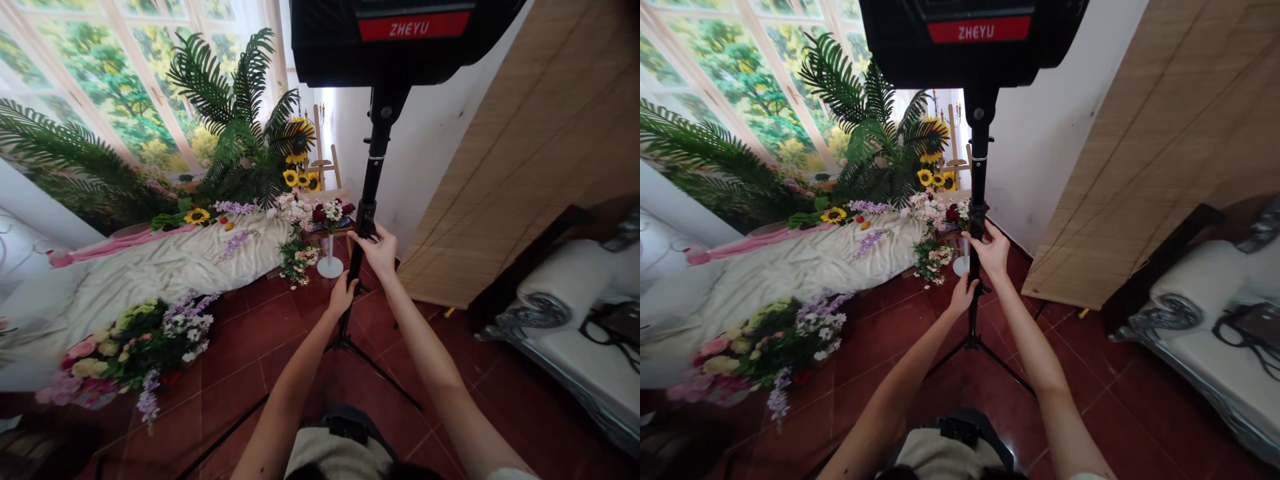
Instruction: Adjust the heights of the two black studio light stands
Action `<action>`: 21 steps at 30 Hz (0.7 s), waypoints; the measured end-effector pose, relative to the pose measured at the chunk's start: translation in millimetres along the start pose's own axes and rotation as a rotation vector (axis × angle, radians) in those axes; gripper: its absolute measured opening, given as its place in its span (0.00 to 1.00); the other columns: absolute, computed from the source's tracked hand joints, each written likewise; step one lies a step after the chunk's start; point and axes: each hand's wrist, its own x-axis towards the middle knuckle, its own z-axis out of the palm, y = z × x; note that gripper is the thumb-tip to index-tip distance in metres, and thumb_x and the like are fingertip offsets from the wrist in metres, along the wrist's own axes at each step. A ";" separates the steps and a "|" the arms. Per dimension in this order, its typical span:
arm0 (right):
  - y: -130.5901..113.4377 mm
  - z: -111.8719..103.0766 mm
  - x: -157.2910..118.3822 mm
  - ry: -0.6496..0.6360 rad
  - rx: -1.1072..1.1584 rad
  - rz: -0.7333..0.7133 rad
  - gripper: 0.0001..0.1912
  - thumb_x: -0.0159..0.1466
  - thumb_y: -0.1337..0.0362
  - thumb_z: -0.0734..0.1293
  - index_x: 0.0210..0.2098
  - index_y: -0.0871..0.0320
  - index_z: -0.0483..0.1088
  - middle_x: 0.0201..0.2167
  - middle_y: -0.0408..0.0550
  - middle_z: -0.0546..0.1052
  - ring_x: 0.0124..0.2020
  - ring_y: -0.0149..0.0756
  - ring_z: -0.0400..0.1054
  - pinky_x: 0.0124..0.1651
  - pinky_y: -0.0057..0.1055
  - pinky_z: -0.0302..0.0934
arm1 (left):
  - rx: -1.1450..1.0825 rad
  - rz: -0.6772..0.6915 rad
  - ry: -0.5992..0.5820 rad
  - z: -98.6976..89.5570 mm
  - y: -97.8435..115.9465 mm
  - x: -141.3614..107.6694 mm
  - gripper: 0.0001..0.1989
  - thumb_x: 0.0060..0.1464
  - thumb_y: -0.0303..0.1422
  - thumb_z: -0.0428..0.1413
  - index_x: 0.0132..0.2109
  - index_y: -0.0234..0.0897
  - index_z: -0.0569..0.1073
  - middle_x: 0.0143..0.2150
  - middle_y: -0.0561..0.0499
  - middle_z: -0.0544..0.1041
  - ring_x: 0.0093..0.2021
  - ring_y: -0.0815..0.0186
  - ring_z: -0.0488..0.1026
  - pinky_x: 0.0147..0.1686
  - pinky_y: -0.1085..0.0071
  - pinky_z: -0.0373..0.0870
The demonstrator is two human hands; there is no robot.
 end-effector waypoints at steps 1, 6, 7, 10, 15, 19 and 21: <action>0.9 -0.3 -1.2 -0.009 0.004 0.007 0.27 0.49 0.50 0.74 0.42 0.63 0.74 0.40 0.52 0.78 0.42 0.41 0.71 0.47 0.38 0.69 | -0.003 0.005 0.003 0.0 0.6 -0.3 0.20 0.61 0.44 0.46 0.55 0.40 0.65 0.49 0.46 0.76 0.48 0.60 0.74 0.52 0.60 0.69; 2.9 -1.2 -0.3 -0.034 -0.019 0.002 0.29 0.50 0.49 0.73 0.46 0.61 0.73 0.41 0.51 0.78 0.42 0.41 0.72 0.46 0.37 0.69 | -0.012 0.014 0.041 0.1 2.4 -0.6 0.18 0.61 0.43 0.47 0.54 0.41 0.67 0.50 0.46 0.76 0.50 0.60 0.73 0.53 0.61 0.68; 3.0 -1.9 0.6 -0.040 -0.027 -0.005 0.30 0.50 0.48 0.73 0.47 0.60 0.73 0.41 0.50 0.78 0.42 0.41 0.72 0.46 0.36 0.69 | -0.016 0.013 0.045 0.1 2.6 -0.3 0.18 0.61 0.43 0.48 0.54 0.41 0.67 0.50 0.46 0.76 0.50 0.60 0.73 0.53 0.61 0.68; 4.9 -7.8 -1.9 -0.055 -0.049 -0.030 0.31 0.52 0.49 0.72 0.51 0.58 0.69 0.43 0.50 0.77 0.42 0.40 0.72 0.47 0.37 0.70 | -0.039 0.008 0.050 0.1 2.8 0.5 0.18 0.60 0.43 0.49 0.54 0.41 0.68 0.49 0.46 0.77 0.49 0.60 0.73 0.52 0.62 0.68; 28.5 -34.4 -51.2 0.070 -0.139 -0.096 0.18 0.62 0.54 0.66 0.48 0.55 0.70 0.44 0.50 0.76 0.44 0.37 0.71 0.48 0.36 0.69 | -0.066 0.006 0.051 0.7 2.6 1.1 0.19 0.59 0.44 0.49 0.53 0.41 0.69 0.46 0.47 0.77 0.47 0.61 0.74 0.50 0.63 0.69; 65.7 -59.0 -118.9 -0.027 -0.397 -0.137 0.11 0.65 0.58 0.62 0.34 0.56 0.74 0.34 0.50 0.78 0.39 0.38 0.72 0.47 0.38 0.68 | -0.047 0.040 0.045 0.5 1.7 0.4 0.18 0.60 0.44 0.48 0.52 0.41 0.69 0.45 0.47 0.77 0.46 0.61 0.74 0.50 0.64 0.69; 81.4 -67.8 -142.6 -0.184 -0.498 -0.179 0.10 0.64 0.60 0.62 0.31 0.55 0.74 0.35 0.50 0.78 0.41 0.39 0.72 0.50 0.40 0.66 | -0.036 0.052 0.048 -0.2 1.8 0.0 0.18 0.60 0.44 0.48 0.52 0.40 0.69 0.45 0.46 0.77 0.46 0.61 0.74 0.50 0.64 0.68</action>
